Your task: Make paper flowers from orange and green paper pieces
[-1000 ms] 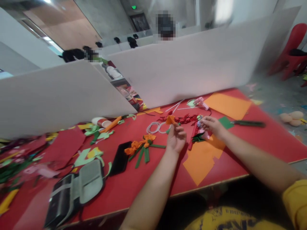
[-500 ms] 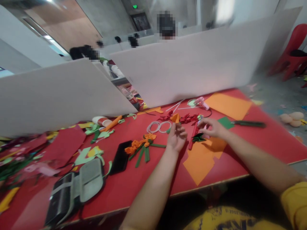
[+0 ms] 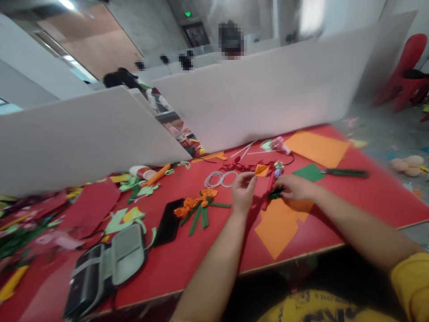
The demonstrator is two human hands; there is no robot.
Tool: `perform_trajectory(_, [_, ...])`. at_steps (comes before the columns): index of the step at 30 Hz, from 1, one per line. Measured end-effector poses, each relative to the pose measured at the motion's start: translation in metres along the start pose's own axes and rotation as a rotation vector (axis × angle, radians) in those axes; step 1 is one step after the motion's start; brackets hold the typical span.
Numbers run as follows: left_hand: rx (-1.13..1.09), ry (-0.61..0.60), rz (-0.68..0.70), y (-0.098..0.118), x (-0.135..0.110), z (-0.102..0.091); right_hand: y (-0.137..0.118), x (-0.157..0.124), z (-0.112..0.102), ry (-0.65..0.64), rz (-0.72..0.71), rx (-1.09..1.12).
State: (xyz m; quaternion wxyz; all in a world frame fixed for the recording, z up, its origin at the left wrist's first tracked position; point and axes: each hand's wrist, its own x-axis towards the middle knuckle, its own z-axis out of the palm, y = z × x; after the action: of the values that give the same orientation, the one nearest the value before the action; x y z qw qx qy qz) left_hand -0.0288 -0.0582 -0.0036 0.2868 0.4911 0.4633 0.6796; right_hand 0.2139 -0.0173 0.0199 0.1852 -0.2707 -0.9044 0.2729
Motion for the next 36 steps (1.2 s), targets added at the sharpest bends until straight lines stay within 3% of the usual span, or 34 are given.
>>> perform_trajectory(6, [-0.124,0.056,-0.019,0.001,-0.002,0.002,-0.001,0.000,-0.001,0.003,-0.003,-0.031])
perform_trajectory(13, [-0.644,0.131,-0.420,0.002,0.004,0.002,-0.001,0.002,-0.001,0.015,0.017,0.001])
perform_trajectory(18, [-0.818,0.101,-0.574,0.008,0.008,-0.007,0.001,0.002,0.001,0.047,0.007,0.014])
perform_trajectory(36, [-0.942,-0.002,-0.474,0.015,0.005,-0.015,0.006,0.001,0.004,0.059,-0.031,0.040])
